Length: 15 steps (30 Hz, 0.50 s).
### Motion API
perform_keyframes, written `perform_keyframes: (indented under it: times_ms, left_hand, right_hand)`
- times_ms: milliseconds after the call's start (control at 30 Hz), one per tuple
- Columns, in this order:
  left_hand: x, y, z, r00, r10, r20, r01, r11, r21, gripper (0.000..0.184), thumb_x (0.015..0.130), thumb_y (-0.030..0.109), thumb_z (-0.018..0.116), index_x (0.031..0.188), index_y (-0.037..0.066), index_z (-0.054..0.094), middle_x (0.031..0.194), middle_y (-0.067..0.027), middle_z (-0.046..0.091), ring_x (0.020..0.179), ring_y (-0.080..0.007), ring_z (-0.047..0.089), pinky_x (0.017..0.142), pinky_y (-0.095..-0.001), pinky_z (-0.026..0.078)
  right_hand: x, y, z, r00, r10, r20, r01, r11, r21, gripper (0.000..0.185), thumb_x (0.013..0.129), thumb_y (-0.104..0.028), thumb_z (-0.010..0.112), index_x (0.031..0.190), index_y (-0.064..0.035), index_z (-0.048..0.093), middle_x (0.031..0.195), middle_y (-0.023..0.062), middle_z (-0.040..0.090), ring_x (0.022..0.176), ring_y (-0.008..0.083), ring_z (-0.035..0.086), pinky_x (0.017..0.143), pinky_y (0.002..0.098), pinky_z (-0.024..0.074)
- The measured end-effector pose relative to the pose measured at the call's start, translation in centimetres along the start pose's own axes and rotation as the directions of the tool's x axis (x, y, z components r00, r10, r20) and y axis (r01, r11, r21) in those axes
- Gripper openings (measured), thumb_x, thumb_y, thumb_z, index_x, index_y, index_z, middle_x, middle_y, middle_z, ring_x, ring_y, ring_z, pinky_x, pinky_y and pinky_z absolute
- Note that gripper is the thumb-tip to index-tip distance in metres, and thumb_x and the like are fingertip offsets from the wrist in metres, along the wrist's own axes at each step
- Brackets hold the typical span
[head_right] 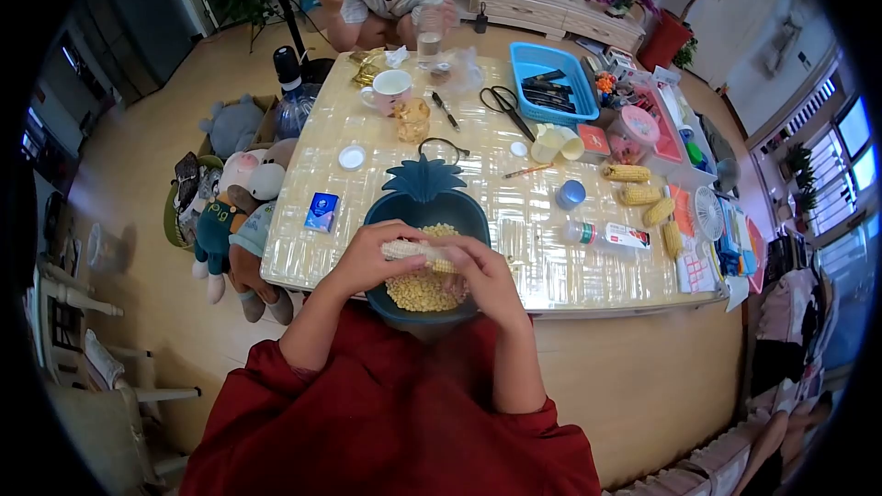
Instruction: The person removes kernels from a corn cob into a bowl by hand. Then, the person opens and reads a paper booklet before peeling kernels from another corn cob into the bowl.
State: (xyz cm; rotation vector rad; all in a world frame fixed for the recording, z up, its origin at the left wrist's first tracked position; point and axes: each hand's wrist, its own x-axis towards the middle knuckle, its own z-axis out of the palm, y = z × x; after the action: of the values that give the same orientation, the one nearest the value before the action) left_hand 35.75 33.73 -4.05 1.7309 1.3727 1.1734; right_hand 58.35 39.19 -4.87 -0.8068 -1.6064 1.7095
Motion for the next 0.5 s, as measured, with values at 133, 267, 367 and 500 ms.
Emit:
perform_keyframes:
  times_ms: [133, 267, 367, 500]
  left_hand:
    - [0.2, -0.3, -0.1, 0.998, -0.067, -0.012, 0.067, 0.997, -0.034, 0.031, 0.086, 0.020, 0.079, 0.109, 0.001, 0.073, 0.099, -0.0104, 0.071, 0.092, -0.0211, 0.069, 0.084, -0.0315, 0.053]
    - [0.2, -1.0, 0.1, 0.997, -0.075, 0.022, 0.076, 0.997, -0.028, 0.035, 0.085, 0.026, 0.080, 0.110, 0.002, 0.073, 0.100, -0.0122, 0.072, 0.092, -0.0228, 0.070, 0.084, -0.0322, 0.053]
    - [0.5, 0.1, 0.2, 0.992, -0.113, 0.053, 0.112, 0.993, 0.028, 0.040, 0.084, 0.033, 0.081, 0.109, 0.002, 0.074, 0.099, -0.0140, 0.073, 0.091, -0.0264, 0.071, 0.084, -0.0341, 0.054]
    - [0.6, 1.1, 0.6, 0.961, -0.264, 0.086, 0.261, 0.964, 0.044, 0.042, 0.085, 0.038, 0.079, 0.107, 0.002, 0.075, 0.093, -0.0141, 0.075, 0.085, -0.0257, 0.072, 0.081, -0.0341, 0.054]
  right_hand:
    - [0.0, 0.5, -1.0, 0.998, -0.055, -0.008, 0.055, 0.977, 0.206, 0.030, 0.104, -0.007, 0.049, 0.132, 0.0010, 0.056, 0.105, 0.0100, 0.068, 0.086, 0.0146, 0.068, 0.079, 0.0279, 0.0546]
    - [-0.2, 0.6, -1.2, 0.997, -0.068, -0.024, 0.072, 0.979, 0.193, 0.034, 0.105, -0.008, 0.050, 0.137, 0.0024, 0.052, 0.109, 0.0129, 0.069, 0.094, 0.0162, 0.069, 0.088, 0.0299, 0.0548]
    - [-0.3, 0.5, -0.9, 0.997, -0.067, -0.035, 0.071, 0.989, 0.126, 0.035, 0.105, -0.011, 0.053, 0.138, 0.0028, 0.053, 0.108, 0.0119, 0.070, 0.094, 0.0152, 0.069, 0.088, 0.0291, 0.0541]
    - [-0.4, -0.1, -0.7, 0.998, -0.051, -0.045, 0.054, 0.995, 0.086, 0.035, 0.106, -0.012, 0.055, 0.136, 0.0038, 0.055, 0.107, 0.0110, 0.071, 0.092, 0.0143, 0.069, 0.088, 0.0280, 0.0534]
